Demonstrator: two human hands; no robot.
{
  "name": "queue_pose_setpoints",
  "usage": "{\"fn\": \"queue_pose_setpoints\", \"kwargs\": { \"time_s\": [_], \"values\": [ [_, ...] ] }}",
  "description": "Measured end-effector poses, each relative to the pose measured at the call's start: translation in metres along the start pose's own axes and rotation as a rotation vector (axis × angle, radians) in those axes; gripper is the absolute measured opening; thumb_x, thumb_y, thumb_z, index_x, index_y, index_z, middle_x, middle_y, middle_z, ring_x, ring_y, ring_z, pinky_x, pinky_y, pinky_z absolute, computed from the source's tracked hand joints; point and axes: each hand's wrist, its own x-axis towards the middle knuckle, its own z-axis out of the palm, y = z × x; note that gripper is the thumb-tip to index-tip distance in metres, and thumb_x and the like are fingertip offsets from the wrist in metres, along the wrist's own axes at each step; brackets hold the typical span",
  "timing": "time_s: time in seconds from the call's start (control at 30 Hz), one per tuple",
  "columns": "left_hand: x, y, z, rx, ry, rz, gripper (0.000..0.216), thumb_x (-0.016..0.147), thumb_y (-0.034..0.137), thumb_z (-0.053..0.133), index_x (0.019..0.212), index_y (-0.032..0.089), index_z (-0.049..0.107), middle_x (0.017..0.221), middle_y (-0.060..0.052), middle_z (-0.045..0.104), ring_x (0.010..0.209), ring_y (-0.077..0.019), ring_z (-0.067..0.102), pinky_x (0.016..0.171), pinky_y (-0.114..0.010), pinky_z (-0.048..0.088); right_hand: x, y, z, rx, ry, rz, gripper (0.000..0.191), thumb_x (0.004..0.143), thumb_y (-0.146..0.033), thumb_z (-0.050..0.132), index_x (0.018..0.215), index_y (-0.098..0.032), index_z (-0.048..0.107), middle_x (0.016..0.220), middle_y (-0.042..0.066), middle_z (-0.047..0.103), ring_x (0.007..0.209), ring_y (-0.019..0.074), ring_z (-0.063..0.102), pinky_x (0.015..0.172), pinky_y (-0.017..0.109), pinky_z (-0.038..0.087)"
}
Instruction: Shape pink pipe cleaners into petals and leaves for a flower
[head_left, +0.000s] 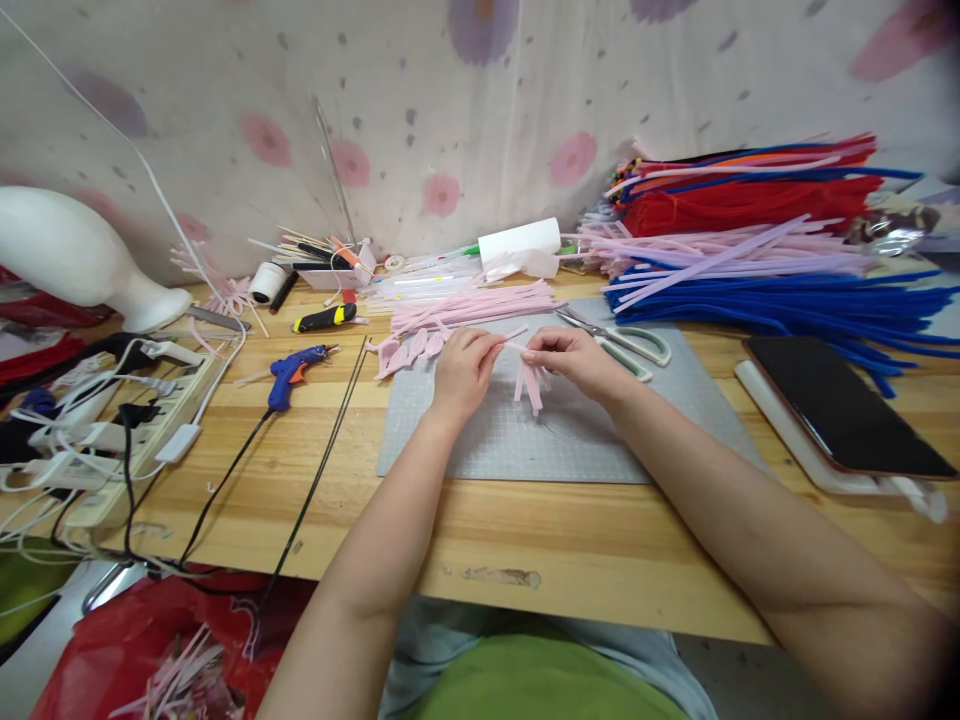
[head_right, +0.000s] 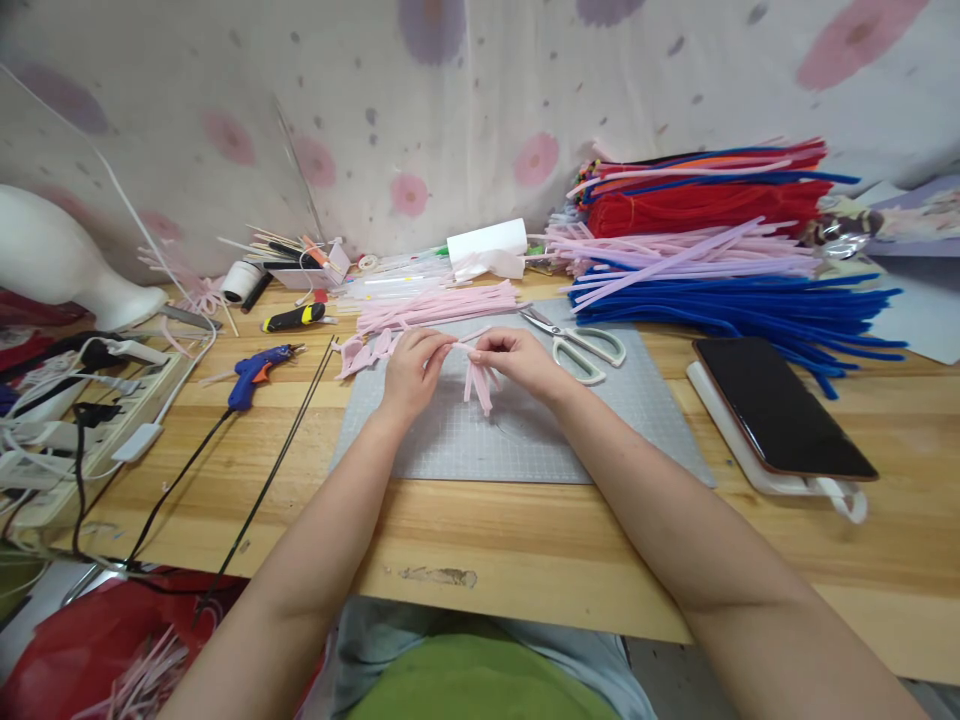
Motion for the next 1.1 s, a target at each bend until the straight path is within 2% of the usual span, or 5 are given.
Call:
{"fn": "queue_pose_setpoints", "kwargs": {
  "time_s": [0.1,0.43,0.63,0.87,1.1],
  "values": [
    [-0.003,0.004,0.004,-0.109,0.012,-0.113,0.027,0.085,0.032,0.042,0.086,0.017,0.064,0.086,-0.006,0.063,0.085,-0.0138,0.056,0.078,-0.026,0.042,0.000,0.000,-0.003,0.002,0.053,-0.016,0.025,0.060,-0.038,0.067,0.057,-0.015,0.058,0.052,-0.003,0.047,0.047,0.0065,0.037,0.046,0.023,0.027],
    [-0.006,0.021,0.028,-0.625,-0.103,-0.528,0.021,0.078,0.029,0.051,0.078,0.014,0.065,0.072,-0.002,0.065,0.064,-0.0108,0.058,0.062,-0.022,0.043,0.004,0.011,-0.002,-0.068,0.339,-0.125,0.020,0.065,-0.031,0.063,0.054,-0.016,0.057,0.055,-0.002,0.048,0.050,0.0091,0.044,0.049,0.025,0.035],
    [-0.008,0.019,0.033,-0.761,-0.081,-0.592,0.021,0.073,0.029,0.056,0.081,0.015,0.068,0.075,-0.004,0.068,0.070,-0.0141,0.062,0.068,-0.026,0.047,0.004,0.008,0.000,-0.125,0.361,-0.137,0.018,0.065,-0.030,0.062,0.055,-0.016,0.057,0.059,0.000,0.051,0.054,0.0096,0.044,0.050,0.024,0.036],
    [-0.006,0.026,0.031,-0.727,-0.116,-0.669,0.017,0.068,0.027,0.060,0.076,0.014,0.069,0.074,-0.005,0.069,0.068,-0.0143,0.061,0.068,-0.026,0.046,0.004,0.007,0.006,0.085,0.367,-0.043,0.018,0.062,-0.033,0.064,0.058,-0.016,0.059,0.051,-0.003,0.049,0.044,0.0067,0.037,0.042,0.023,0.028],
    [-0.007,0.024,0.030,-0.744,-0.134,-0.542,0.028,0.077,0.035,0.050,0.078,0.015,0.068,0.075,-0.002,0.067,0.076,-0.0134,0.059,0.073,-0.025,0.044,0.006,0.010,0.011,0.211,0.208,0.024,0.021,0.064,-0.035,0.064,0.061,-0.015,0.059,0.048,-0.003,0.050,0.042,0.0053,0.038,0.041,0.021,0.028]
  ]
}}
